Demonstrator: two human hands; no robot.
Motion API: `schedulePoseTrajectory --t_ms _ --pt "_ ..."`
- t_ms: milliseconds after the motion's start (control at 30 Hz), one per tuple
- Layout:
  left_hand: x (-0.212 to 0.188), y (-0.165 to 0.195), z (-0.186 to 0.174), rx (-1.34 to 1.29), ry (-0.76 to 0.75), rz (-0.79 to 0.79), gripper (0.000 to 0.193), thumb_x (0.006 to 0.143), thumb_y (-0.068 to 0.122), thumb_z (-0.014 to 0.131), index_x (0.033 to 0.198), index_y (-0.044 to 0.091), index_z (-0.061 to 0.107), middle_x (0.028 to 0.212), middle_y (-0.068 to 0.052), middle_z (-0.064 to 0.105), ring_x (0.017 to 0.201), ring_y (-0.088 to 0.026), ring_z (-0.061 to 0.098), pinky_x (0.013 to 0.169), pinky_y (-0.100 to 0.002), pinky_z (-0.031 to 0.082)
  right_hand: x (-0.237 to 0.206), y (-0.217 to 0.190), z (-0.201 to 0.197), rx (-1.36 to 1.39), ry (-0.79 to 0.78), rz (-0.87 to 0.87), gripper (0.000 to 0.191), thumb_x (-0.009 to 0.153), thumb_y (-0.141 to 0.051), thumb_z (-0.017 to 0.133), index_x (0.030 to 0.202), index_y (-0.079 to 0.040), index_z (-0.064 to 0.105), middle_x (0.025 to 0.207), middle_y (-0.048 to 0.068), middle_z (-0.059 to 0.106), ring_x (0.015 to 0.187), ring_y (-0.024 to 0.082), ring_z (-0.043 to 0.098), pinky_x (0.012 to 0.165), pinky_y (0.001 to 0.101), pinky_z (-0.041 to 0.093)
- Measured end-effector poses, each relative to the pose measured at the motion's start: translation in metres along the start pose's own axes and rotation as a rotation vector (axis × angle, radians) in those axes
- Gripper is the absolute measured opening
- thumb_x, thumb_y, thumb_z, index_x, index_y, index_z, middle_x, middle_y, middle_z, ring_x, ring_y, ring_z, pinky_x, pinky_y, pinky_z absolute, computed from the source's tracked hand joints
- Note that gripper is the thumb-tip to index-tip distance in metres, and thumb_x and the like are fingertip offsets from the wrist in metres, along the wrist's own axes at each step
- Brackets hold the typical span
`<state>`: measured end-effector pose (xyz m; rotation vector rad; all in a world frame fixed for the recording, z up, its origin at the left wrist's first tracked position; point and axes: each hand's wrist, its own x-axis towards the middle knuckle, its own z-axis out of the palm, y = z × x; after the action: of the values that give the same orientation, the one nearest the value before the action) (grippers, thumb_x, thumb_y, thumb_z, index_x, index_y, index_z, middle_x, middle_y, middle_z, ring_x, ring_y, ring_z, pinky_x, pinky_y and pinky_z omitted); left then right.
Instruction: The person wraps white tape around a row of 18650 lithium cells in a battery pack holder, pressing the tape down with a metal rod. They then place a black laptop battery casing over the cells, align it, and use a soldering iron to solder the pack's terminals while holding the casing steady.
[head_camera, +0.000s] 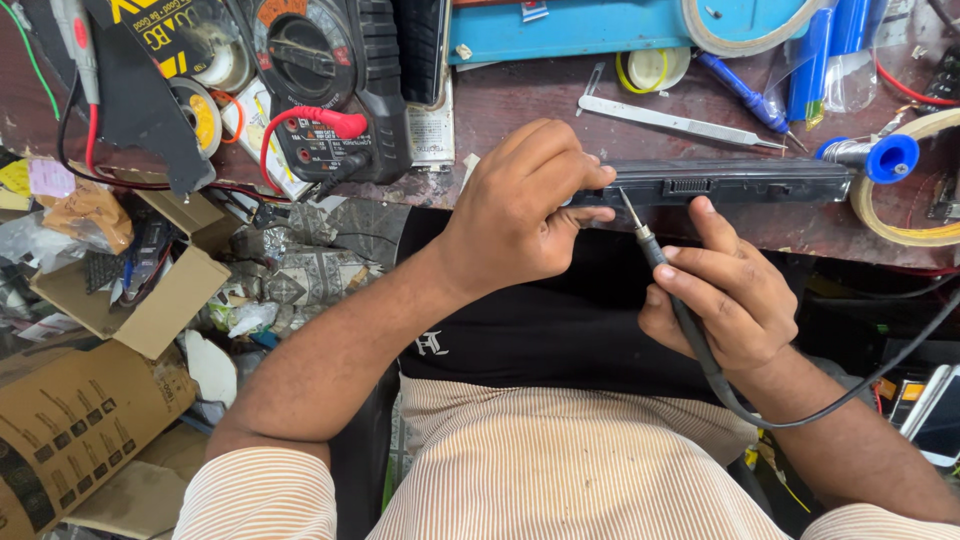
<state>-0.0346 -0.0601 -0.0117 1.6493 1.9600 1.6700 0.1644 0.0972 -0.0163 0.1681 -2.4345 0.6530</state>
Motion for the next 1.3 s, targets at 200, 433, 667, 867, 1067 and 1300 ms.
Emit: schedulePoseTrajectory --t_ms 200,433,667,867,1067,1300 --pt "-0.0004 -0.0002 -0.0006 0.006 -0.006 -0.005 0.028 0.083 0.007 0.086 0.099 0.0 0.064 0.09 -0.009 0.055 0.083 -0.027 0.058 0.074 -0.039 0.049 0.0017 -0.0009 -0.0007 -0.001 -0.006 0.005 0.02 0.087 0.001 0.079 0.104 -0.001 0.069 0.104 0.016 0.069 0.12 0.044 0.068 0.092 0.0466 0.064" --pt "0.0004 -0.0008 -0.0007 0.002 -0.009 -0.003 0.028 0.084 0.01 0.087 0.099 0.001 0.065 0.089 -0.008 0.056 0.083 -0.026 0.059 0.074 -0.038 0.05 0.003 0.0001 -0.0011 0.012 -0.005 0.0 0.02 0.085 0.002 0.079 0.103 -0.001 0.069 0.103 0.016 0.069 0.119 0.044 0.068 0.095 0.0498 0.063" --pt "0.0002 -0.0008 -0.0013 0.009 -0.011 0.001 0.03 0.083 0.011 0.088 0.099 0.001 0.065 0.09 -0.008 0.056 0.084 -0.027 0.059 0.076 -0.038 0.05 0.0002 0.0024 -0.0002 0.026 0.0 -0.012 0.02 0.085 0.001 0.079 0.102 -0.001 0.068 0.103 0.016 0.068 0.118 0.044 0.068 0.097 0.0509 0.062" --pt "0.0004 -0.0017 -0.0001 0.009 -0.015 -0.002 0.03 0.084 0.012 0.088 0.099 0.002 0.065 0.089 -0.007 0.057 0.084 -0.025 0.059 0.075 -0.037 0.051 -0.0034 0.0052 -0.0011 0.06 0.017 -0.008 0.02 0.088 -0.001 0.079 0.103 -0.003 0.066 0.104 0.016 0.067 0.119 0.044 0.068 0.097 0.0502 0.062" --pt "0.0005 -0.001 -0.0019 0.009 -0.021 -0.009 0.03 0.083 0.011 0.088 0.099 0.002 0.065 0.09 -0.008 0.057 0.085 -0.027 0.06 0.076 -0.038 0.051 -0.001 0.0045 -0.0023 0.011 -0.013 -0.028 0.021 0.086 0.001 0.079 0.103 -0.003 0.067 0.104 0.015 0.068 0.116 0.043 0.069 0.097 0.0522 0.062" --pt "0.0013 -0.0007 -0.0021 0.0 -0.017 -0.004 0.031 0.083 0.012 0.089 0.099 0.002 0.065 0.09 -0.008 0.058 0.085 -0.027 0.06 0.076 -0.038 0.051 0.0042 0.0019 -0.0032 -0.014 -0.026 -0.031 0.021 0.085 0.0 0.08 0.101 -0.004 0.068 0.104 0.014 0.069 0.116 0.042 0.069 0.096 0.0523 0.063"
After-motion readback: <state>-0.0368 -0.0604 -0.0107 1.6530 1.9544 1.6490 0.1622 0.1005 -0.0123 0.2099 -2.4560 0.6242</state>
